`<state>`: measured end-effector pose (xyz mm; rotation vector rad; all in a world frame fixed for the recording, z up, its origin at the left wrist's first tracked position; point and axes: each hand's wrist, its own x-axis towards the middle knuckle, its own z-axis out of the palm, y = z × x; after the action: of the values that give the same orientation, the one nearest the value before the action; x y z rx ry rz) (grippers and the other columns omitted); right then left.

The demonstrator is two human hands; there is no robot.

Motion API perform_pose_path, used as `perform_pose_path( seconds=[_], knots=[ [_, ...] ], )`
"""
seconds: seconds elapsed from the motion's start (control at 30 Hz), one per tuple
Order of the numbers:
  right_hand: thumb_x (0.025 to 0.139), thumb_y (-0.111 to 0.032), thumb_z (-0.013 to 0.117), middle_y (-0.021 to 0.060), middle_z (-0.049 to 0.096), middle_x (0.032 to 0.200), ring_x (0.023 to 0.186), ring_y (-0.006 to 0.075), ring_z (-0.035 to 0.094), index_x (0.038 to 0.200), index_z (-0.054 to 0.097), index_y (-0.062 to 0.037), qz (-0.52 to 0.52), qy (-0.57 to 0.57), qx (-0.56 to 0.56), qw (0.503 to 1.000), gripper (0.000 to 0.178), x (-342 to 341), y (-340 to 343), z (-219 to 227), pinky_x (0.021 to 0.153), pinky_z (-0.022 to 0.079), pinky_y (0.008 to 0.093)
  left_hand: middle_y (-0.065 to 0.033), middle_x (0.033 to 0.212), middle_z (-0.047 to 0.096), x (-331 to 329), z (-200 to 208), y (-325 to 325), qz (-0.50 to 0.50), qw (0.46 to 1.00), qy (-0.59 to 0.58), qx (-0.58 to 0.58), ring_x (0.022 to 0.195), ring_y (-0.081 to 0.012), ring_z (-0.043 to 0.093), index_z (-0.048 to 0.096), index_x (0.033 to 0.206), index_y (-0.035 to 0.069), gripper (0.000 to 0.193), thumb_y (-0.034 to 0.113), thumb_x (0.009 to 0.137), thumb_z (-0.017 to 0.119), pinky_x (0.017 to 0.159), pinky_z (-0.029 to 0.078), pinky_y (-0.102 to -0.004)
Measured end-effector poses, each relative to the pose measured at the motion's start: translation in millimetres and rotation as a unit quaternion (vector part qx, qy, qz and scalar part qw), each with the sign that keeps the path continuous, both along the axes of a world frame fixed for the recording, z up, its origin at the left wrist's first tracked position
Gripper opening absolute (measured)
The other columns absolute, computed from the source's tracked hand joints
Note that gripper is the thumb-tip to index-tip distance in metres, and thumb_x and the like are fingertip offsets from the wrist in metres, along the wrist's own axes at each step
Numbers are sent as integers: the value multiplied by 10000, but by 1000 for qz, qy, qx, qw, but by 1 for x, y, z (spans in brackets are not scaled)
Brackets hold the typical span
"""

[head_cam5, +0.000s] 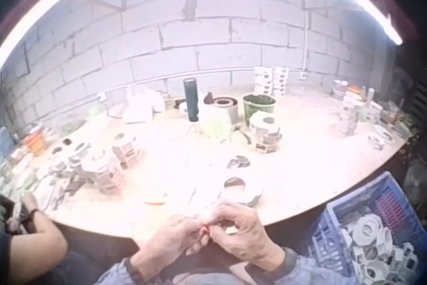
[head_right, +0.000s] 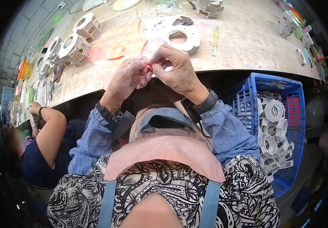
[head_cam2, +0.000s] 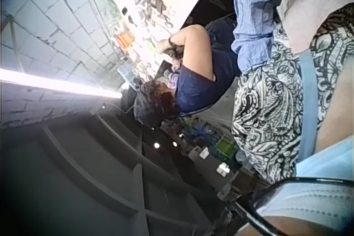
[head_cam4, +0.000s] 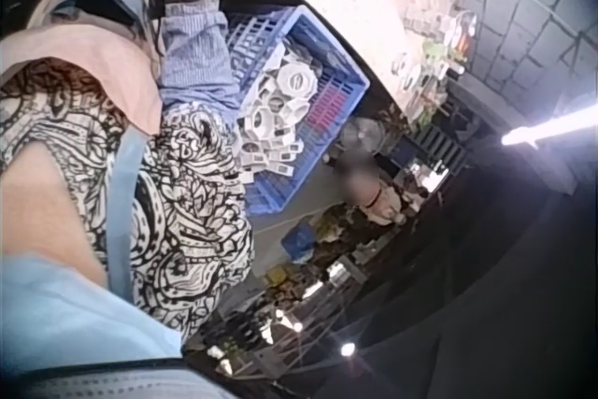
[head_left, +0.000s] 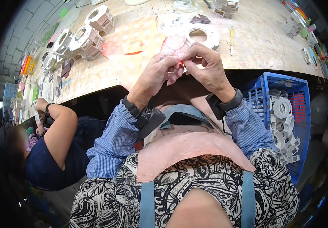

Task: The person is manually assembling small white plastic components by fitting parts together and using a tool to clean or adjust the edges.

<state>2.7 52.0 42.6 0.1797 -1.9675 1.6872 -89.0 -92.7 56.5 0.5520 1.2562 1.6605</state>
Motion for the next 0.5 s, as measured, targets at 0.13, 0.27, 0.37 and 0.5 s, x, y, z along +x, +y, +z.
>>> perform_pose_path(
  seconds=[0.13,0.27,0.37,0.5],
  knots=[
    [823,-25,574,56,575,837,722,87,572,904,564,32,25,-105,-78,991,100,4,2,0,609,493,204,-10,674,538,3,-5,1,33,992,119,-30,523,-46,454,536,849,39,190,202,917,467,456,352,-174],
    [832,-59,578,48,578,790,691,85,581,871,565,34,34,-127,-101,986,101,-1,4,2,570,510,212,3,664,539,-2,-11,4,50,956,287,-25,523,-33,449,538,838,40,203,203,929,460,456,353,-165],
    [827,-49,578,50,579,767,669,84,581,859,562,35,31,-134,-97,986,91,1,3,3,569,508,203,6,660,533,1,-6,4,47,952,301,-34,525,-34,445,536,828,47,202,207,926,459,463,352,-166],
    [814,-22,578,59,585,757,657,87,584,850,559,37,3,-137,-50,989,72,1,-1,7,565,502,212,-4,669,528,-2,-4,1,2,989,146,-30,524,-40,436,528,808,59,212,230,911,455,466,339,-170]
  ],
)
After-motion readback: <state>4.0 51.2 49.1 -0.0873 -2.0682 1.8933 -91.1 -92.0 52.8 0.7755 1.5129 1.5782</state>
